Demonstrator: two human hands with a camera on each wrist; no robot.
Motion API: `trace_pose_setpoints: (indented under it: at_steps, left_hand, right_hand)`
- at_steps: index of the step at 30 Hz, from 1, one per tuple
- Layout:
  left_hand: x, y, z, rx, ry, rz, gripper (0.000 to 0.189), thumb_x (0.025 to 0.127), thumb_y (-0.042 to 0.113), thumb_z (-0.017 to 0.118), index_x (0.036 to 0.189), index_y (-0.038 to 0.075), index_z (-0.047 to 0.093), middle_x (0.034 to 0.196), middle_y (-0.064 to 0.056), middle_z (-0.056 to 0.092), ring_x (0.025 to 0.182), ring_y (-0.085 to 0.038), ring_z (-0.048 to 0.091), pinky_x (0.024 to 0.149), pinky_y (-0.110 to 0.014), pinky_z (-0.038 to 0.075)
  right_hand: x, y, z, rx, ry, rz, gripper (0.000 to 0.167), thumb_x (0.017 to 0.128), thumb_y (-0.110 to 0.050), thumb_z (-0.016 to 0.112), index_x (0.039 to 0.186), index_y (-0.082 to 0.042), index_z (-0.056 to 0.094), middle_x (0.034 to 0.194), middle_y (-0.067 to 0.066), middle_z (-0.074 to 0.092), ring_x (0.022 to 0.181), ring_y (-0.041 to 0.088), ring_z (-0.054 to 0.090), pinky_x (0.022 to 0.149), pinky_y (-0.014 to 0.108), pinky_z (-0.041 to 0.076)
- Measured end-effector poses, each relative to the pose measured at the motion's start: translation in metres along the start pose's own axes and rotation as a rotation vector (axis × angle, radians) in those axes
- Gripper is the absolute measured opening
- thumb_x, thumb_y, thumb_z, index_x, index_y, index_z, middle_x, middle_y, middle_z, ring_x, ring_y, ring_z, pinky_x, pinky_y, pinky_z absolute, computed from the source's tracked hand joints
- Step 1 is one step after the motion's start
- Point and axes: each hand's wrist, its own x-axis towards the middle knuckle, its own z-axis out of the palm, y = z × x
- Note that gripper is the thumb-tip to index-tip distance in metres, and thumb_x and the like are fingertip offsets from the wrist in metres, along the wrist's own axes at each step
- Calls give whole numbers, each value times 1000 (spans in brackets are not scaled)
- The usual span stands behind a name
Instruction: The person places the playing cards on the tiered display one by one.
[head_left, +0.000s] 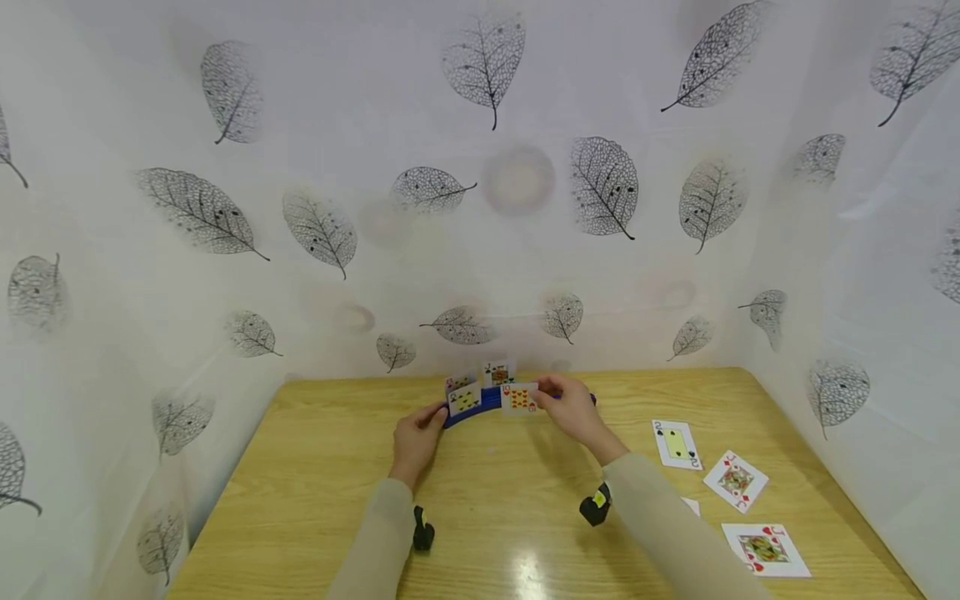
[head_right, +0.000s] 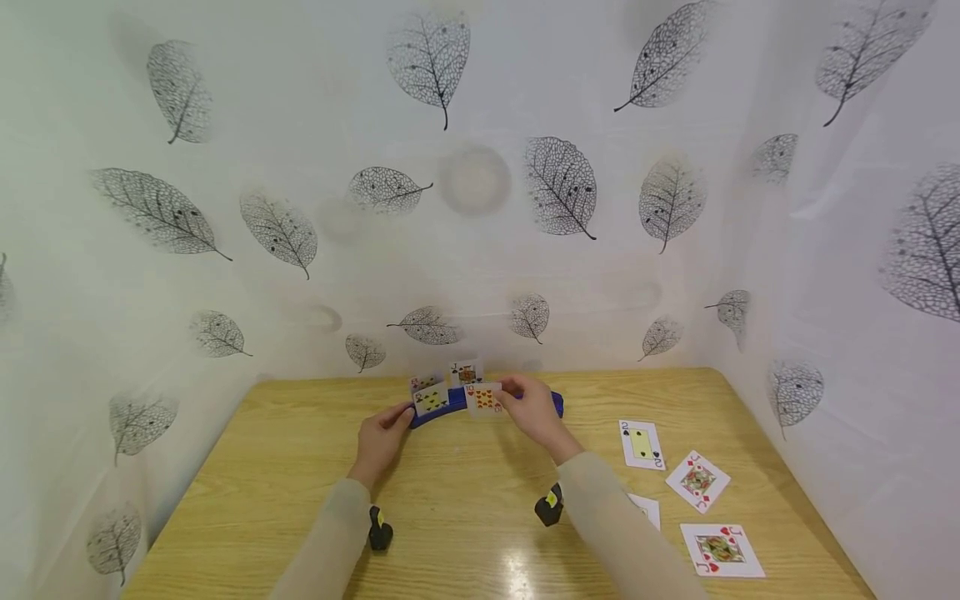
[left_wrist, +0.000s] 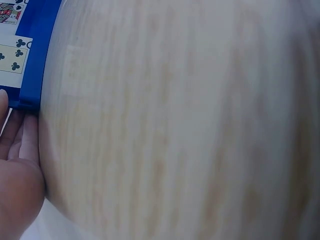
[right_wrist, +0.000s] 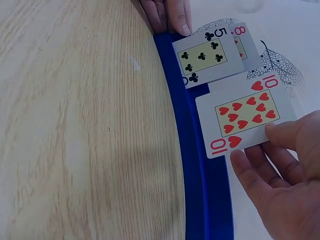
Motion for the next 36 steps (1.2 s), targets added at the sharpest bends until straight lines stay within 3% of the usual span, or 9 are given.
trace_pose_setpoints:
  at_steps: [9,16,24,36]
  left_hand:
    - [2,-5,1,1,-9,1,33,104,29,69,131,12,76,138,-13,72,135,-37,63,118,-55,47]
    - [2,-5,1,1,-8,0,32,104,28,70,131,11,76,138,-13,71,135,-37,63,118,-54,47]
    - [2,-5,-1,3,-1,8,33,103,29,70,131,11,76,138,-13,71,135,-37,63,118,-54,48]
    - [2,-2,0,6,7,3,32,103,27,70,129,10,77,136,-13,72,135,-37,63,118,-55,47]
  right_hand:
    - [10,2,9,1,22,-30,22,101,-7,69,121,2,73,107,17,77,96,30,73,80,37,62]
    - [15,5,13,0,33,-34,20,102,-9,69,120,0,73,108,16,75,101,32,72,88,46,62]
    - [22,8,21,30,40,-41,21,101,-6,69,120,2,73,108,18,75,99,31,72,84,40,62]
    - [30,4,31,17,40,-52,17,99,-3,70,115,2,74,107,19,75,100,33,71,89,46,62]
